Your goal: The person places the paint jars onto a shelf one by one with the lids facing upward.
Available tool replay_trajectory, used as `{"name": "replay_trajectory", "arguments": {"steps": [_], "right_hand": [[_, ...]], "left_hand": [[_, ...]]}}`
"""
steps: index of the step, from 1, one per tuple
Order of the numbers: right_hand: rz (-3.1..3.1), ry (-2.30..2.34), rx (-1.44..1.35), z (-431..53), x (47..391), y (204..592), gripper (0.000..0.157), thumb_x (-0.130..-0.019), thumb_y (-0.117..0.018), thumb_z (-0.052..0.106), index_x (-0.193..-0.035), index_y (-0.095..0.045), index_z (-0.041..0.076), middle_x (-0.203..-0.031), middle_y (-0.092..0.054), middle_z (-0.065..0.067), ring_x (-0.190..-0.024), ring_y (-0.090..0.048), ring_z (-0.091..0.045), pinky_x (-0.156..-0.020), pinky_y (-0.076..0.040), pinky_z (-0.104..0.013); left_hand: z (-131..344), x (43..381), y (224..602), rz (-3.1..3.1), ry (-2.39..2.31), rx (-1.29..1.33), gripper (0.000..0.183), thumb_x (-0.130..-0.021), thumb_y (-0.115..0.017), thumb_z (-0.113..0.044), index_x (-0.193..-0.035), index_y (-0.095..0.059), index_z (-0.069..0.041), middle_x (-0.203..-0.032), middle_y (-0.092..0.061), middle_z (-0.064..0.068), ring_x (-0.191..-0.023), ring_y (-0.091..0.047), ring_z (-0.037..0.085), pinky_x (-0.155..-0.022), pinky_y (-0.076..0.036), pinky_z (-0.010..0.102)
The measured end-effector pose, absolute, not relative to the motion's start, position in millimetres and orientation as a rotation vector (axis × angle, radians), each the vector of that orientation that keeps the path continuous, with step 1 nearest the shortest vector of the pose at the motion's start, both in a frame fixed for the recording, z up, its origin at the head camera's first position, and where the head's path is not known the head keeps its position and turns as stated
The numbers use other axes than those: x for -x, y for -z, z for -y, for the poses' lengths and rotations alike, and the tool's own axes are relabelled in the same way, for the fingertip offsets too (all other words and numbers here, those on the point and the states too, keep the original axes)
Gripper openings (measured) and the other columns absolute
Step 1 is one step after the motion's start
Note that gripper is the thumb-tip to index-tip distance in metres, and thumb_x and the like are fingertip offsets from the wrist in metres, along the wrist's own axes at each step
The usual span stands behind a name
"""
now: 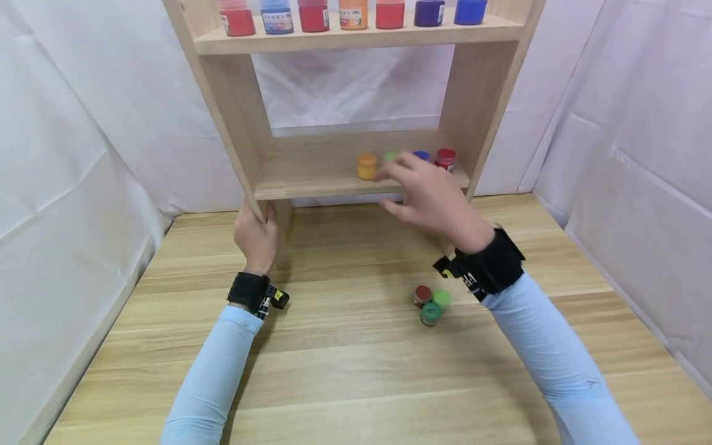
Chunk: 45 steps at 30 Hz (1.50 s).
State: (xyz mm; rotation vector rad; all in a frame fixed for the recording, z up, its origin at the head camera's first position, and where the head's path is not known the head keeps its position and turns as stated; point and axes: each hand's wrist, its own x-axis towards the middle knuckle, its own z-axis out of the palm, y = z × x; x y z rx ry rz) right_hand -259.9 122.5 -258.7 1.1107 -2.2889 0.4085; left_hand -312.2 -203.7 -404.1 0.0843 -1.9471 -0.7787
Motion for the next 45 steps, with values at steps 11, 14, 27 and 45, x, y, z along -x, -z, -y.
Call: {"name": "replay_trajectory", "arguments": {"steps": [11,14,27,45], "right_hand": [[2.753,-0.453,-1.27,-158,244,315,0.02,-0.083,-0.068,0.019,-0.103,-0.067,0.02,-0.084,-0.063,0.013,-0.061,-0.053,-0.004,-0.054,-0.044,-0.024],[2.896,-0.515,-1.289,-165,244,325,0.025,-0.081,-0.069,0.018,-0.106,-0.066,0.021,-0.086,-0.065,0.009,-0.064,-0.055,-0.005,-0.056,-0.045,-0.025],[3.405,-0.541,-1.218,-180,257,359,0.045,-0.074,-0.078,0.029,-0.115,-0.066,0.014,-0.098,-0.064,0.0,-0.089,-0.057,-0.015,-0.074,-0.046,-0.032],[3.446,-0.74,-1.356,-181,271,376,0.039,-0.077,-0.069,0.002,-0.112,-0.065,0.016,-0.093,-0.062,-0.003,-0.084,-0.057,-0.018,-0.068,-0.048,-0.03]], "left_hand": [[199,310,408,1.958,0.79,-0.091,0.028,-0.089,-0.063,-0.026,-0.103,-0.064,-0.002,-0.081,-0.059,0.01,-0.07,-0.056,0.026,-0.057,-0.039,0.047],[198,312,408,1.949,0.801,-0.093,0.028,-0.089,-0.064,-0.026,-0.104,-0.064,-0.002,-0.084,-0.06,0.01,-0.072,-0.057,0.027,-0.058,-0.04,0.047],[196,314,411,1.937,0.81,-0.088,0.03,-0.089,-0.064,-0.027,-0.105,-0.065,-0.003,-0.086,-0.062,0.01,-0.075,-0.059,0.027,-0.061,-0.041,0.046],[202,312,403,1.941,0.8,-0.091,0.031,-0.089,-0.063,-0.029,-0.103,-0.065,-0.001,-0.086,-0.062,0.013,-0.076,-0.059,0.028,-0.061,-0.04,0.047]]}}
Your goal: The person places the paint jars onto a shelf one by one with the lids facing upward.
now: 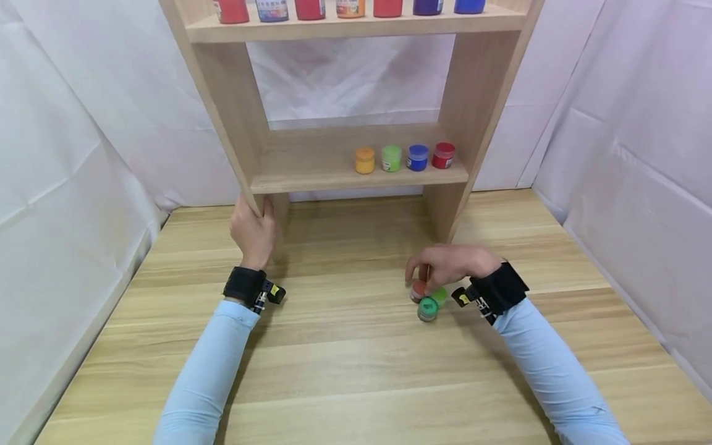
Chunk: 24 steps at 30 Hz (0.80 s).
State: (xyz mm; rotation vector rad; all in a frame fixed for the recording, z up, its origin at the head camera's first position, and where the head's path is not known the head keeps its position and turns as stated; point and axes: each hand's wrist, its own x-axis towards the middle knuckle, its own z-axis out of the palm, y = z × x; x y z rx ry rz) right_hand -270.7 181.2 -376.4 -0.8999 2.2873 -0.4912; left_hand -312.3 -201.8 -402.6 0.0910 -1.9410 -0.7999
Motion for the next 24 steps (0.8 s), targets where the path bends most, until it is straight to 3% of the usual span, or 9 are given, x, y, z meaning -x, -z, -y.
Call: {"name": "replay_trajectory", "arguments": {"steps": [13,24], "right_hand": [[-2.233,0.53,0.917,-179.1,273.8,380.4,0.033,-0.082,-0.064,0.001,-0.109,-0.067,0.019,-0.095,-0.062,-0.003,-0.084,-0.055,-0.018,-0.067,-0.046,-0.03],[-2.272,0.585,0.984,-178.9,275.5,383.8,0.03,-0.084,-0.062,0.0,-0.109,-0.066,0.015,-0.099,-0.063,-0.003,-0.089,-0.057,-0.019,-0.076,-0.046,-0.033]], "left_hand": [[203.1,314.3,403.0,1.935,0.801,-0.077,0.031,-0.088,-0.065,-0.026,-0.107,-0.065,-0.002,-0.088,-0.063,0.012,-0.078,-0.06,0.028,-0.063,-0.042,0.047],[203.1,314.4,404.4,1.929,0.804,-0.066,0.032,-0.089,-0.063,-0.027,-0.109,-0.065,-0.001,-0.089,-0.063,0.012,-0.077,-0.06,0.027,-0.062,-0.041,0.046]]}}
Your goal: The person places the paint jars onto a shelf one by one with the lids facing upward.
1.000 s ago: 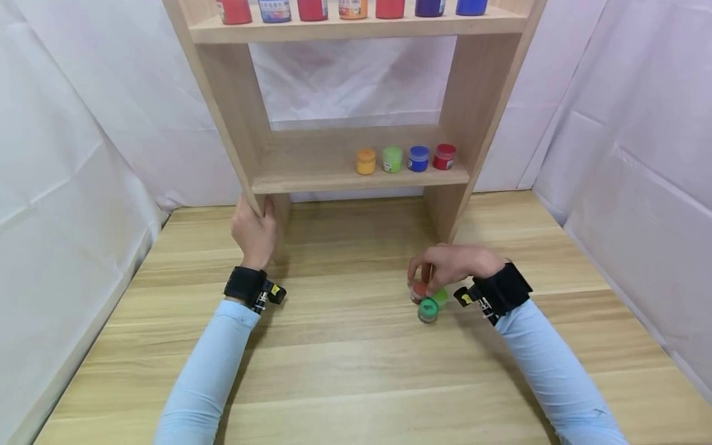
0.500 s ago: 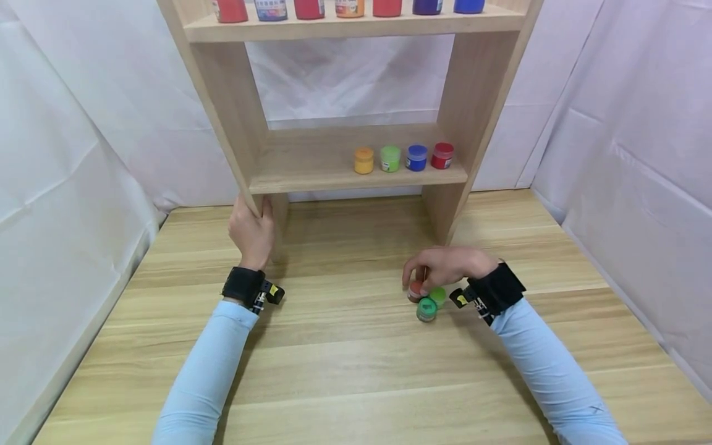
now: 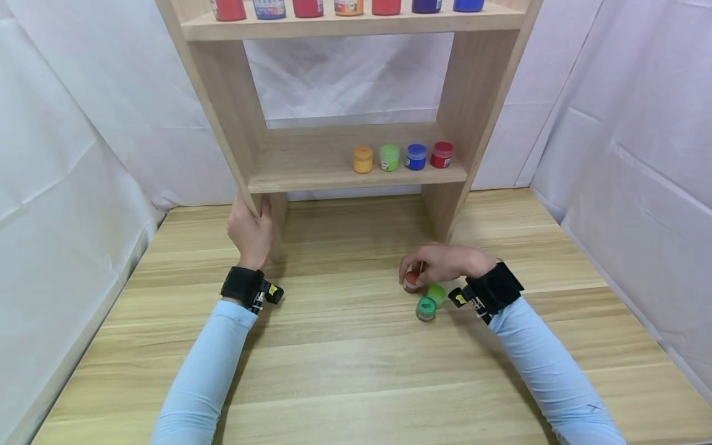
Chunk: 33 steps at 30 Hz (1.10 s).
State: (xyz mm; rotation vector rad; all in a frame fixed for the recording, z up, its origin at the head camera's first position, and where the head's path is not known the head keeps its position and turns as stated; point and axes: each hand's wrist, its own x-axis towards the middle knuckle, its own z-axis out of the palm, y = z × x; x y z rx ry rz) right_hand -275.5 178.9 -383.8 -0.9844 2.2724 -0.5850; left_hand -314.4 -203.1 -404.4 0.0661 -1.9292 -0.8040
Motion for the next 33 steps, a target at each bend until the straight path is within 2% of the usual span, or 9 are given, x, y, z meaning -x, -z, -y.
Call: {"name": "replay_trajectory", "arguments": {"steps": [6,14,21,28,33], "right_hand": [[-2.298,0.578,0.985,-176.7,276.6,387.1,0.029,-0.08,-0.071,0.006,-0.108,-0.067,0.015,-0.096,-0.062,-0.003,-0.088,-0.055,-0.019,-0.074,-0.047,-0.031],[-2.311,0.587,0.972,-175.4,277.6,389.0,0.029,-0.08,-0.069,0.002,-0.107,-0.066,0.013,-0.096,-0.063,-0.004,-0.087,-0.057,-0.019,-0.073,-0.048,-0.03],[-2.367,0.584,0.924,-175.4,279.0,387.2,0.034,-0.075,-0.075,0.005,-0.106,-0.064,0.014,-0.094,-0.062,-0.002,-0.085,-0.055,-0.018,-0.072,-0.046,-0.031],[-2.402,0.58,1.008,-175.6,281.1,390.3,0.025,-0.075,-0.073,0.009,-0.097,-0.064,0.015,-0.088,-0.062,0.0,-0.081,-0.054,-0.016,-0.069,-0.045,-0.03],[-2.444,0.628,1.109,-174.6,281.1,391.6,0.015,-0.077,-0.069,0.007,-0.089,-0.062,0.014,-0.085,-0.063,0.004,-0.079,-0.059,-0.012,-0.069,-0.048,-0.027]], "left_hand": [[203.5,312.7,404.5,1.942,0.807,-0.07,0.033,-0.089,-0.062,-0.028,-0.109,-0.065,-0.002,-0.09,-0.063,0.011,-0.079,-0.06,0.026,-0.062,-0.042,0.046],[203.1,311.5,404.9,1.932,0.813,-0.077,0.03,-0.089,-0.063,-0.025,-0.107,-0.065,-0.002,-0.086,-0.062,0.011,-0.073,-0.057,0.026,-0.06,-0.04,0.046],[203.2,313.6,401.8,1.931,0.807,-0.065,0.029,-0.089,-0.062,-0.025,-0.107,-0.065,-0.002,-0.087,-0.062,0.011,-0.074,-0.058,0.026,-0.061,-0.041,0.045],[204.5,311.3,403.1,1.943,0.804,-0.083,0.029,-0.089,-0.063,-0.026,-0.105,-0.065,-0.003,-0.084,-0.061,0.01,-0.071,-0.056,0.025,-0.058,-0.039,0.045],[203.9,312.9,404.9,1.928,0.8,-0.075,0.028,-0.089,-0.064,-0.025,-0.104,-0.065,-0.002,-0.083,-0.06,0.011,-0.071,-0.056,0.026,-0.059,-0.039,0.046]]}}
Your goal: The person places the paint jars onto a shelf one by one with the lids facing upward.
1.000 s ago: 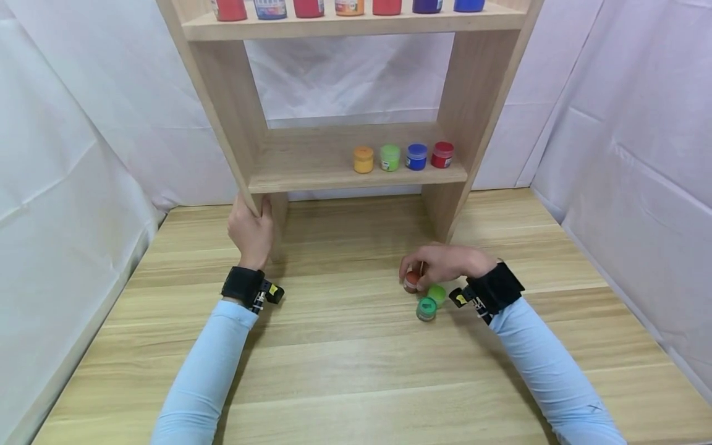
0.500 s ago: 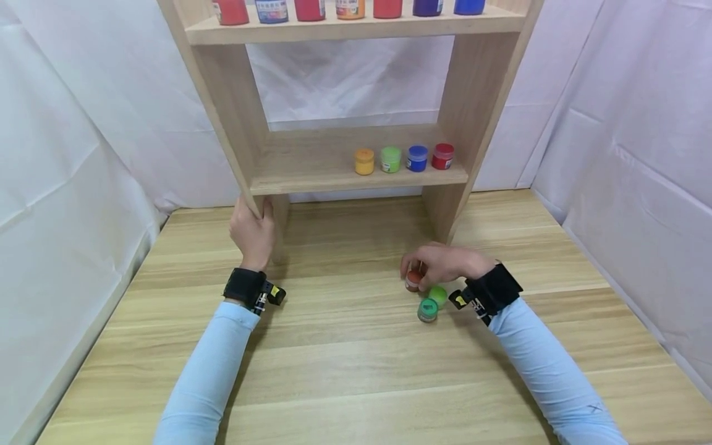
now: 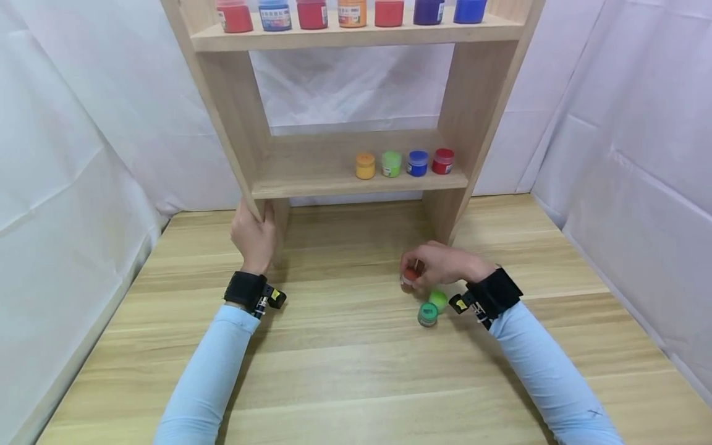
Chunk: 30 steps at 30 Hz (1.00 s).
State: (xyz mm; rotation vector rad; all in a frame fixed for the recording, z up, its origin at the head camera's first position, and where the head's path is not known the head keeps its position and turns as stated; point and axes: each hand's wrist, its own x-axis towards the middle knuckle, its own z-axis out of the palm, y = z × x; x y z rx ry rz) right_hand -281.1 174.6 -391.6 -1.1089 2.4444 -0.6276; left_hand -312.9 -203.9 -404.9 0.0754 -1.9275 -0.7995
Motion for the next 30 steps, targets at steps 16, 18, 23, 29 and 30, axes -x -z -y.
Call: {"name": "replay_trajectory", "arguments": {"steps": [16,18,23,29,30], "right_hand": [[-2.652,0.742,1.272,-169,279,382,0.022,-0.082,-0.069,0.018,-0.103,-0.061,0.015,-0.083,-0.062,0.01,-0.072,-0.059,-0.007,-0.065,-0.048,-0.023],[-2.676,0.762,1.297,-167,277,378,0.022,-0.082,-0.069,0.019,-0.103,-0.062,0.014,-0.083,-0.063,0.011,-0.07,-0.058,-0.006,-0.063,-0.049,-0.023],[-2.746,0.799,1.356,-165,273,364,0.023,-0.081,-0.07,0.02,-0.102,-0.064,0.013,-0.081,-0.063,0.013,-0.067,-0.057,-0.004,-0.061,-0.05,-0.026],[-2.8,0.825,1.438,-160,267,341,0.023,-0.079,-0.071,0.019,-0.101,-0.064,0.014,-0.08,-0.062,0.013,-0.065,-0.057,-0.003,-0.058,-0.049,-0.024],[-2.803,0.827,1.459,-159,266,337,0.023,-0.079,-0.07,0.019,-0.101,-0.064,0.014,-0.08,-0.062,0.013,-0.065,-0.057,-0.003,-0.058,-0.049,-0.023]], "left_hand": [[203,313,404,1.935,0.795,-0.045,0.028,-0.09,-0.062,-0.024,-0.109,-0.064,-0.003,-0.086,-0.061,0.009,-0.072,-0.056,0.024,-0.059,-0.041,0.044],[204,313,404,1.936,0.795,-0.046,0.028,-0.09,-0.062,-0.024,-0.109,-0.064,-0.003,-0.087,-0.061,0.009,-0.072,-0.056,0.024,-0.058,-0.04,0.044],[204,313,405,1.932,0.804,-0.055,0.029,-0.09,-0.062,-0.025,-0.11,-0.064,-0.003,-0.088,-0.062,0.01,-0.072,-0.056,0.024,-0.057,-0.039,0.044],[204,313,405,1.945,0.804,-0.06,0.03,-0.091,-0.061,-0.026,-0.109,-0.064,-0.003,-0.087,-0.061,0.01,-0.072,-0.055,0.024,-0.058,-0.039,0.044],[205,312,405,1.946,0.802,-0.062,0.03,-0.091,-0.061,-0.026,-0.108,-0.064,-0.003,-0.086,-0.06,0.01,-0.072,-0.055,0.024,-0.058,-0.039,0.044]]}}
